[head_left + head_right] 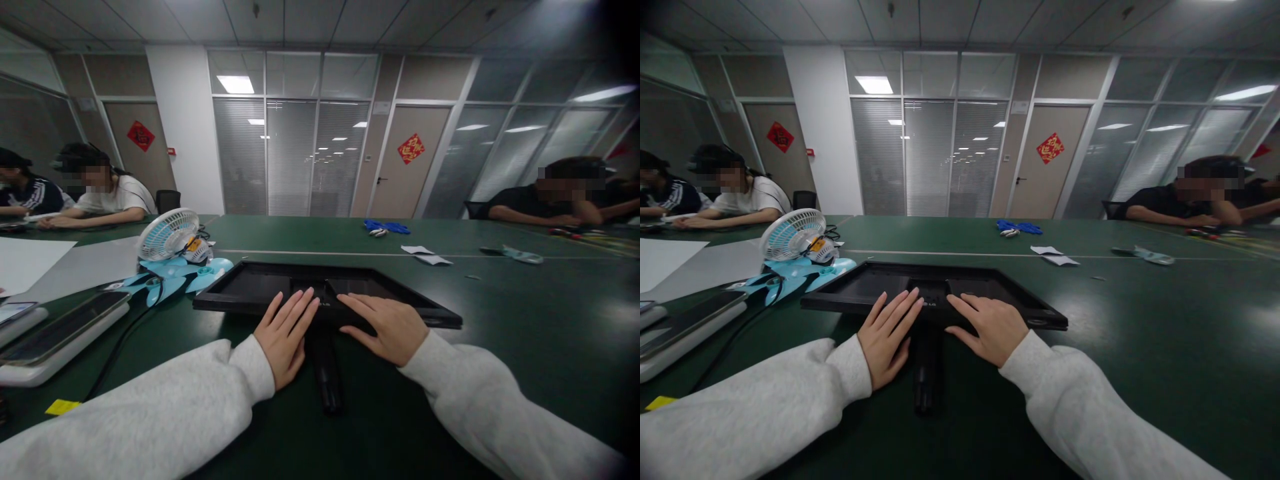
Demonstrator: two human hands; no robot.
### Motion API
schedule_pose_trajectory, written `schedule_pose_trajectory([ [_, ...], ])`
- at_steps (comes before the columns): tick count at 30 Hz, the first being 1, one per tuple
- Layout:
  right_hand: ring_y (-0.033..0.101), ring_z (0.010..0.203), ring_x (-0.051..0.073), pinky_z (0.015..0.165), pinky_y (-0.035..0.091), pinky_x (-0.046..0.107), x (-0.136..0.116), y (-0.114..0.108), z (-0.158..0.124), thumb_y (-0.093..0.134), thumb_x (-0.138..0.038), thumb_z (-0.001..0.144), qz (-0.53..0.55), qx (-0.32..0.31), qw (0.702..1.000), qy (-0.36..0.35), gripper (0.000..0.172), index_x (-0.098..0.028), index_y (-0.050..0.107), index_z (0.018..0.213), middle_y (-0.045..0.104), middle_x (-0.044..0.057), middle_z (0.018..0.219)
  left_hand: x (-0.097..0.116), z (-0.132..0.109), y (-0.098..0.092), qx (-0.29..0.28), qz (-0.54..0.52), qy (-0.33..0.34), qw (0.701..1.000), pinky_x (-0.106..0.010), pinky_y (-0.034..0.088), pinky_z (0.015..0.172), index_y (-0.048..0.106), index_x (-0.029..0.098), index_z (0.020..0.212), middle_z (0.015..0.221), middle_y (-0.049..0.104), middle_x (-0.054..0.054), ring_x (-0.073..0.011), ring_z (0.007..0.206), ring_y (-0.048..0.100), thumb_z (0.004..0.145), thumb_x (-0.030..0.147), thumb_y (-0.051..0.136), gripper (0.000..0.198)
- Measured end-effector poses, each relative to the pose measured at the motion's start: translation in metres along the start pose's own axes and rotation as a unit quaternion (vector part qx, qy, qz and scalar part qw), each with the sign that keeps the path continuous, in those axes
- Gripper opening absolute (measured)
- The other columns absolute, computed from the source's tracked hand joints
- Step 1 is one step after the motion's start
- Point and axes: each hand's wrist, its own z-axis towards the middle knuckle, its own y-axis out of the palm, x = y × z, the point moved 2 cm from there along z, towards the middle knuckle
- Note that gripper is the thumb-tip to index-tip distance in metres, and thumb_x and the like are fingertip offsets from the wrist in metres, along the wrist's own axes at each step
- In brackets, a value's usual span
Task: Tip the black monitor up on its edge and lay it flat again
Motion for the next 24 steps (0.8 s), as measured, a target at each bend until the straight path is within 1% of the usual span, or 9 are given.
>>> schedule_pose_trajectory([
  [3, 0.068, 0.091, 0.023, 0.075, 0.052, 0.035, -0.002, -0.002, 0.001, 0.045, -0.057, 0.094, -0.003, -0.008, 1.0, 0.011, 0.053, -0.024, 0.057, 0.134, 0.069, 0.011, 0.114, 0.0, -0.001, 0.0, 0.013, 0.0, -0.001, 1.0, -0.045, 0.004, 0.122, 0.021, 0.012, 0.156, 0.162, 0.019, -0.009, -0.0261, 0.149, 0.02, 0.085, 0.017, 0.044, 0.075],
  [5, 0.068, 0.085, 0.022, 0.071, 0.05, 0.033, -0.001, -0.003, 0.001, 0.045, -0.058, 0.094, -0.007, -0.011, 1.0, 0.02, 0.053, -0.024, 0.057, 0.133, 0.07, 0.01, 0.109, 0.0, -0.001, 0.001, 0.01, -0.003, 0.0, 1.0, -0.046, 0.005, 0.122, 0.02, 0.012, 0.157, 0.162, 0.019, -0.009, -0.0266, 0.149, 0.019, 0.085, 0.017, 0.044, 0.075],
  [9, 0.068, 0.082, 0.021, 0.065, 0.046, 0.03, 0.005, -0.001, 0.003, 0.041, -0.06, 0.094, -0.018, -0.031, 0.998, 0.048, 0.054, -0.026, 0.056, 0.133, 0.071, 0.009, 0.105, -0.002, -0.001, 0.004, -0.02, -0.015, 0.016, 1.0, -0.047, 0.009, 0.122, 0.018, 0.011, 0.157, 0.162, 0.016, -0.008, -0.0246, 0.15, 0.015, 0.083, 0.015, 0.045, 0.079],
  [12, 0.068, 0.08, 0.023, 0.06, 0.043, 0.03, 0.017, 0.003, 0.004, 0.037, -0.063, 0.094, -0.04, -0.065, 0.993, 0.085, 0.056, -0.026, 0.056, 0.131, 0.071, 0.009, 0.102, -0.005, -0.004, 0.014, -0.059, -0.05, 0.022, 0.997, -0.047, 0.015, 0.122, 0.024, 0.011, 0.155, 0.162, 0.016, -0.007, -0.0237, 0.15, 0.016, 0.081, 0.015, 0.047, 0.077],
  [13, 0.068, 0.079, 0.024, 0.059, 0.042, 0.03, 0.022, 0.005, 0.004, 0.036, -0.064, 0.094, -0.049, -0.077, 0.991, 0.102, 0.056, -0.026, 0.056, 0.13, 0.071, 0.009, 0.101, -0.007, -0.006, 0.019, -0.076, -0.071, 0.012, 0.994, -0.047, 0.018, 0.121, 0.03, 0.01, 0.153, 0.161, 0.021, -0.007, -0.0242, 0.149, 0.02, 0.082, 0.016, 0.047, 0.073],
  [15, 0.068, 0.076, 0.026, 0.058, 0.041, 0.031, 0.032, 0.011, 0.004, 0.036, -0.065, 0.093, -0.064, -0.102, 0.982, 0.142, 0.058, -0.025, 0.055, 0.13, 0.071, 0.01, 0.099, -0.01, -0.01, 0.03, -0.11, -0.109, -0.017, 0.988, -0.046, 0.028, 0.119, 0.045, 0.01, 0.145, 0.154, 0.038, -0.009, -0.0248, 0.143, 0.035, 0.086, 0.021, 0.045, 0.06],
  [17, 0.068, 0.075, 0.028, 0.059, 0.042, 0.034, 0.044, 0.017, 0.003, 0.035, -0.067, 0.092, -0.075, -0.124, 0.972, 0.182, 0.06, -0.025, 0.052, 0.131, 0.071, 0.011, 0.097, -0.012, -0.014, 0.038, -0.128, -0.131, -0.04, 0.982, -0.042, 0.038, 0.114, 0.055, 0.011, 0.138, 0.145, 0.051, -0.009, -0.0238, 0.133, 0.049, 0.09, 0.025, 0.042, 0.051],
  [19, 0.068, 0.075, 0.03, 0.062, 0.044, 0.037, 0.057, 0.024, 0.0, 0.034, -0.067, 0.092, -0.083, -0.143, 0.961, 0.222, 0.062, -0.025, 0.049, 0.134, 0.071, 0.012, 0.098, -0.013, -0.016, 0.043, -0.131, -0.137, -0.044, 0.981, -0.039, 0.042, 0.111, 0.057, 0.012, 0.136, 0.142, 0.054, -0.009, -0.0226, 0.129, 0.054, 0.092, 0.027, 0.041, 0.049],
  [24, 0.068, 0.08, 0.036, 0.066, 0.046, 0.042, 0.093, 0.038, -0.011, 0.032, -0.068, 0.091, -0.101, -0.157, 0.929, 0.32, 0.064, -0.022, 0.048, 0.133, 0.07, 0.016, 0.096, -0.014, -0.018, 0.041, -0.136, -0.145, -0.048, 0.979, -0.038, 0.041, 0.112, 0.055, 0.011, 0.138, 0.143, 0.053, -0.009, -0.0228, 0.131, 0.052, 0.093, 0.029, 0.041, 0.051],
])
